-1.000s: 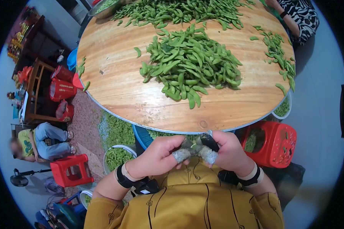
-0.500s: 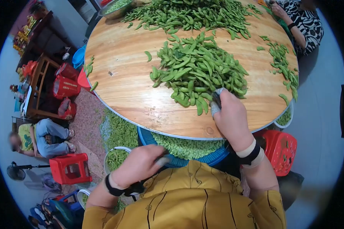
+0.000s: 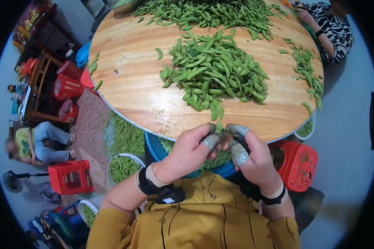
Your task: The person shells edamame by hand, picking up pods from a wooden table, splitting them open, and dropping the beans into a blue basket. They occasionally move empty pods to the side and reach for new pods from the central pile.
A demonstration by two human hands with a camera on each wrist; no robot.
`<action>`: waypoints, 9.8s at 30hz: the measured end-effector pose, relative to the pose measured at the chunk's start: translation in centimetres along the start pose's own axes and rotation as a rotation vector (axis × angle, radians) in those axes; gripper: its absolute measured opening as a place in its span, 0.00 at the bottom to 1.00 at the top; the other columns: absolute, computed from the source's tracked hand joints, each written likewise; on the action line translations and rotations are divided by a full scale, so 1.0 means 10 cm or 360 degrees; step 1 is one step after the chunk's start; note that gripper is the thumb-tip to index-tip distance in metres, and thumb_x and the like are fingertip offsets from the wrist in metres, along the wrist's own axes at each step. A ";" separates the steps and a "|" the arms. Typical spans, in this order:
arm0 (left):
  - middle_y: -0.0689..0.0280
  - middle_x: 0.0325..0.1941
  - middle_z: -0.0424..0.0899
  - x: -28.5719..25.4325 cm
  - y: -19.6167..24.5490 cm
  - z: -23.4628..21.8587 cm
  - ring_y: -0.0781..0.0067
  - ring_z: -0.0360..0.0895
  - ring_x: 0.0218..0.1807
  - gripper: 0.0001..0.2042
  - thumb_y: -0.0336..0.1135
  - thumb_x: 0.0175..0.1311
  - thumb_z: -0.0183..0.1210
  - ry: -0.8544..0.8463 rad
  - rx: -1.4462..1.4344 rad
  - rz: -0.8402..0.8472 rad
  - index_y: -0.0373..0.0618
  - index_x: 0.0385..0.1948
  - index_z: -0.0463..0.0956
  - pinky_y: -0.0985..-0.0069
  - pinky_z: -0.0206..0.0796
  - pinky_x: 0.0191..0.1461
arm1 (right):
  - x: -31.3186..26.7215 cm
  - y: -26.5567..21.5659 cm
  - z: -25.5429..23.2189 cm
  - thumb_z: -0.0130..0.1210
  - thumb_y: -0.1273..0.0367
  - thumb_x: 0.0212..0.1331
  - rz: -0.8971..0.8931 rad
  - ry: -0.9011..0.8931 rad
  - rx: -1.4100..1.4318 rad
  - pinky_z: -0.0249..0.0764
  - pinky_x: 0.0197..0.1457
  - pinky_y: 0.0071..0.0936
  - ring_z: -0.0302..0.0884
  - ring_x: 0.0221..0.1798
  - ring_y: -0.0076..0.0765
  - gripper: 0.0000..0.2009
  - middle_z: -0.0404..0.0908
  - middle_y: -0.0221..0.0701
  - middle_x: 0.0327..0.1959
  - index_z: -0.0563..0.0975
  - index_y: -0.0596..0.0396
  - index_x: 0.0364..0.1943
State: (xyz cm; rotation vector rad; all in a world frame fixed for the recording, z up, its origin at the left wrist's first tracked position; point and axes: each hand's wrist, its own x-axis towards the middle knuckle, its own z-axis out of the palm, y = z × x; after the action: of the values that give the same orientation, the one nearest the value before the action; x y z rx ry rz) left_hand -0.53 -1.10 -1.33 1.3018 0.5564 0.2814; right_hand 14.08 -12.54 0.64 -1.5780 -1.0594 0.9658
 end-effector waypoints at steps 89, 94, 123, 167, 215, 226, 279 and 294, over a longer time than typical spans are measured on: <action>0.58 0.22 0.76 -0.33 -0.05 -0.11 0.63 0.75 0.24 0.03 0.26 0.59 0.51 0.0153 0.1428 0.0361 0.37 0.31 0.73 0.73 0.66 0.30 | -0.09 0.18 0.06 0.61 0.72 0.46 -0.0608 0.0005 -0.0873 0.70 0.30 0.41 0.74 0.28 0.51 0.09 0.72 0.40 0.25 0.73 0.57 0.30; 0.53 0.23 0.74 -0.33 0.06 -0.08 0.49 0.73 0.26 0.03 0.26 0.56 0.53 -0.0034 0.1234 0.0490 0.39 0.31 0.71 0.67 0.66 0.30 | -0.07 0.24 0.04 0.61 0.73 0.49 -0.0494 -0.0182 -0.0362 0.72 0.29 0.32 0.76 0.26 0.42 0.08 0.76 0.38 0.24 0.77 0.57 0.33; 0.55 0.32 0.81 0.01 0.05 0.05 0.62 0.80 0.31 0.13 0.29 0.64 0.50 0.0233 0.1132 0.0421 0.36 0.49 0.72 0.73 0.71 0.35 | 0.18 0.15 0.05 0.59 0.74 0.46 -0.0209 0.0426 -0.0629 0.72 0.32 0.38 0.77 0.28 0.52 0.10 0.78 0.42 0.24 0.74 0.59 0.34; 0.59 0.22 0.72 -0.18 0.02 0.00 0.62 0.72 0.22 0.11 0.26 0.51 0.62 0.0104 0.1726 0.0804 0.38 0.36 0.74 0.72 0.64 0.24 | -0.07 -0.03 -0.01 0.39 0.79 0.60 0.0592 -0.0374 0.0854 0.64 0.19 0.13 0.64 0.18 0.15 0.18 0.74 0.25 0.28 0.71 0.56 0.54; 0.49 0.31 0.75 -0.93 0.04 -0.60 0.44 0.74 0.36 0.12 0.22 0.48 0.54 -0.0063 0.1792 -0.0137 0.37 0.37 0.72 0.57 0.68 0.40 | 0.03 0.12 0.15 0.61 0.70 0.45 -0.0691 -0.0260 -0.0904 0.73 0.33 0.40 0.76 0.33 0.49 0.13 0.75 0.41 0.31 0.73 0.57 0.36; 0.55 0.40 0.77 -0.68 0.15 -0.36 0.52 0.77 0.41 0.18 0.23 0.51 0.59 0.0380 0.1816 0.0518 0.41 0.48 0.74 0.65 0.71 0.41 | 0.50 0.20 0.11 0.58 0.74 0.47 -0.0434 0.0402 -0.0871 0.73 0.35 0.39 0.76 0.31 0.50 0.09 0.77 0.42 0.28 0.76 0.59 0.34; 0.69 0.32 0.78 -0.24 0.04 -0.10 0.83 0.73 0.29 0.08 0.27 0.65 0.51 -0.0081 0.0362 -0.0116 0.36 0.43 0.73 0.82 0.68 0.33 | 0.00 0.06 -0.08 0.38 0.78 0.60 0.0565 -0.0512 0.0933 0.63 0.22 0.13 0.63 0.21 0.14 0.18 0.74 0.24 0.31 0.71 0.54 0.53; 0.58 0.25 0.75 -0.26 0.00 0.00 0.63 0.75 0.24 0.09 0.24 0.53 0.57 0.0084 0.1219 0.0590 0.37 0.37 0.73 0.71 0.67 0.29 | -0.04 0.05 -0.11 0.42 0.72 0.66 0.0638 -0.0548 0.1177 0.58 0.16 0.12 0.60 0.18 0.12 0.14 0.72 0.23 0.28 0.72 0.51 0.54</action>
State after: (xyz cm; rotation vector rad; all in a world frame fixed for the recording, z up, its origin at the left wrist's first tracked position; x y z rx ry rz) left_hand -2.63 -2.39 -0.69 2.1530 0.4776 0.4309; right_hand 15.08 -13.33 0.48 -1.0267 -0.4901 1.7114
